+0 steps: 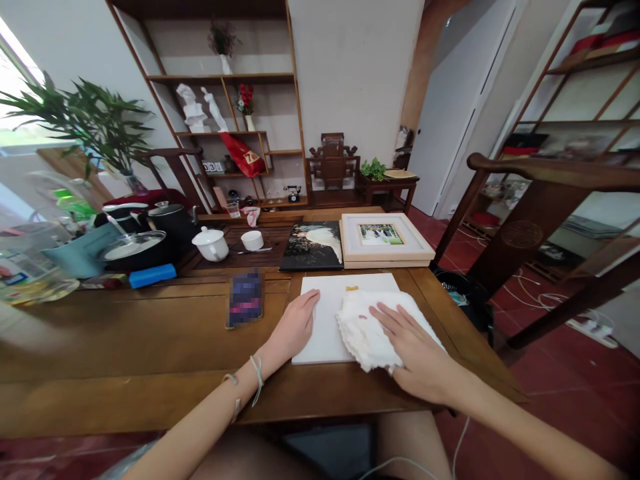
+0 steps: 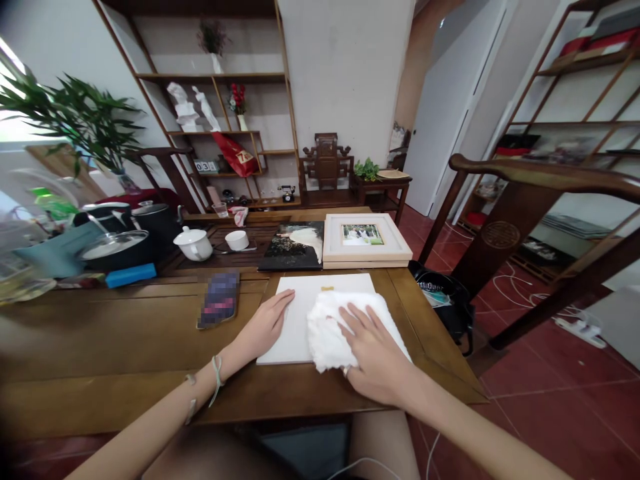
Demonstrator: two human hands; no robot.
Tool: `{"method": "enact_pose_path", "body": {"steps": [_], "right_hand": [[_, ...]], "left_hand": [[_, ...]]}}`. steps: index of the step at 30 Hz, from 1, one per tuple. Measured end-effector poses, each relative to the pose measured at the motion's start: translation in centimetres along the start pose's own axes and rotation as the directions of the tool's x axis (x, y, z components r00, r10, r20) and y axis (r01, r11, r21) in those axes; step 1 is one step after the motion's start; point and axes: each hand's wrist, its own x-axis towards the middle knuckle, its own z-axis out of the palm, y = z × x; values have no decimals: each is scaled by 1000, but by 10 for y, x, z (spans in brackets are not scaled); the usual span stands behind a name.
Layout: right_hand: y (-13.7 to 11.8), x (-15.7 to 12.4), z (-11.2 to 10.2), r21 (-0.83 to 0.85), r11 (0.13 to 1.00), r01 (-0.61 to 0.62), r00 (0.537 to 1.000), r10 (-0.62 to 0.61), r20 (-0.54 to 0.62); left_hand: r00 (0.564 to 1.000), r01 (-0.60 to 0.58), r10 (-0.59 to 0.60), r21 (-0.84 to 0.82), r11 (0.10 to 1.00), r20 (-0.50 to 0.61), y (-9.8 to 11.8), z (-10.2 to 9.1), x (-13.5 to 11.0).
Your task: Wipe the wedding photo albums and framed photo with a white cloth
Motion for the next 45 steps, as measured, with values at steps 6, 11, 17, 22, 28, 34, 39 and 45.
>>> {"method": "enact_pose_path", "body": {"steps": [6, 11, 17, 22, 28, 34, 39, 45], "right_hand": [[41, 60, 3, 77, 997, 10, 996, -4, -84], [54, 85, 5, 150, 989, -8, 992, 26, -123], [33, 51, 6, 232, 973, 19, 993, 10, -121], [-1, 9, 9, 247, 966, 83, 992, -56, -116], [13, 24, 8, 279, 960, -11, 990, 49, -131], [52, 73, -2, 392, 915, -98, 952, 201, -230], [51, 75, -2, 392, 917, -73, 955, 177, -237], [13, 24, 18, 183, 982, 36, 975, 6, -221]], "left_hand": [[1000, 0, 0, -1, 1000, 5, -1, -1, 0], [1000, -9, 9, -23, 1000, -14, -3, 0, 0], [1000, 4, -4, 1, 1000, 6, -1, -1, 0], [1000, 2, -2, -5, 1000, -8, -1, 0, 0], [999, -16, 16, -4, 1000, -38, -2, 1, -1], [1000, -27, 27, -1, 1000, -7, -2, -2, 0], [1000, -18, 18, -6, 1000, 2, -3, -2, 1], [1000, -21, 21, 11, 1000, 2, -3, 0, 0]]}}
